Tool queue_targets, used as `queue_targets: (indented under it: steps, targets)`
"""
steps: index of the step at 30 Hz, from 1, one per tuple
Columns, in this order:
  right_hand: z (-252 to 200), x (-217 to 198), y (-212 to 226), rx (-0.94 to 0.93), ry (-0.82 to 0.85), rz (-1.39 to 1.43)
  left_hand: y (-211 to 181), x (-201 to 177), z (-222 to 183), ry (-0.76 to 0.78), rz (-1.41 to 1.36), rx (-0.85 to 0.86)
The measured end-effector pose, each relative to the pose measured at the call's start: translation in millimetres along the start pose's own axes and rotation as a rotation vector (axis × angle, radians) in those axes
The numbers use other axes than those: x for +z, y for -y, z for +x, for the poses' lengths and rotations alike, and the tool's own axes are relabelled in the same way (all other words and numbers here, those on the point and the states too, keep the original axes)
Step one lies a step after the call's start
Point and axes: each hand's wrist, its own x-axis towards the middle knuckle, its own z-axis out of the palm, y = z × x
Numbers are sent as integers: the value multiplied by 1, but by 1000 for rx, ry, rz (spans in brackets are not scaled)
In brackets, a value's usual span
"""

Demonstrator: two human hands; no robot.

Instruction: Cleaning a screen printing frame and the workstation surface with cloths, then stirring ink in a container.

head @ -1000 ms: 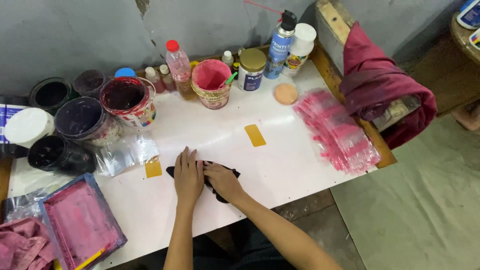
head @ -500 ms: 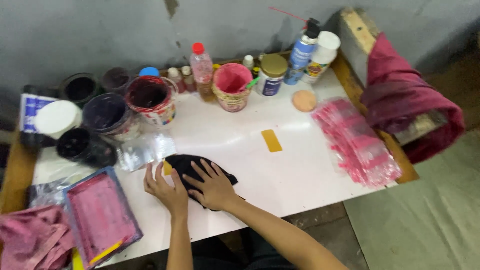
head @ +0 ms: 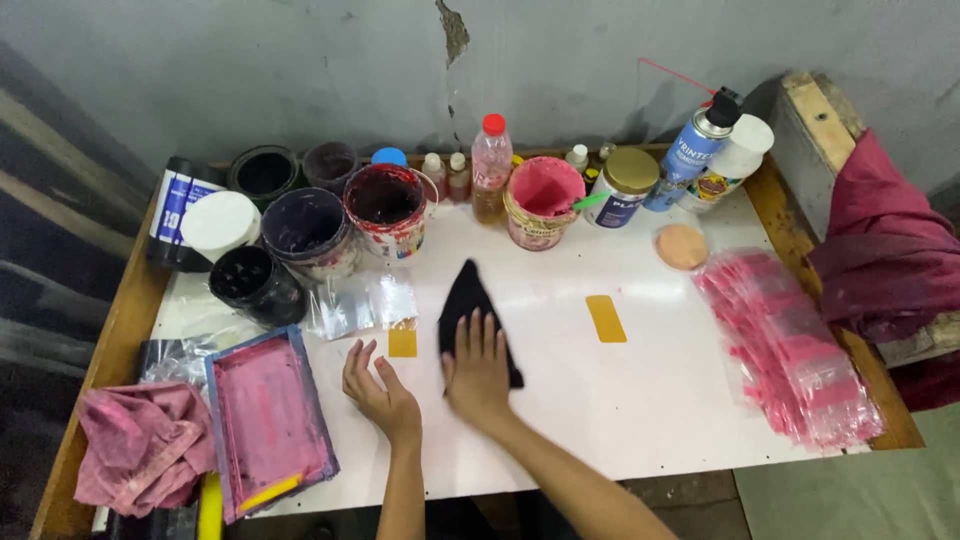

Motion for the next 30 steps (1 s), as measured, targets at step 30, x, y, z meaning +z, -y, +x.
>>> queue_targets:
  steps: [30]
  targets:
    - [0, -42, -256, 236, -153, 27, 0, 5, -1, 81, 64, 23]
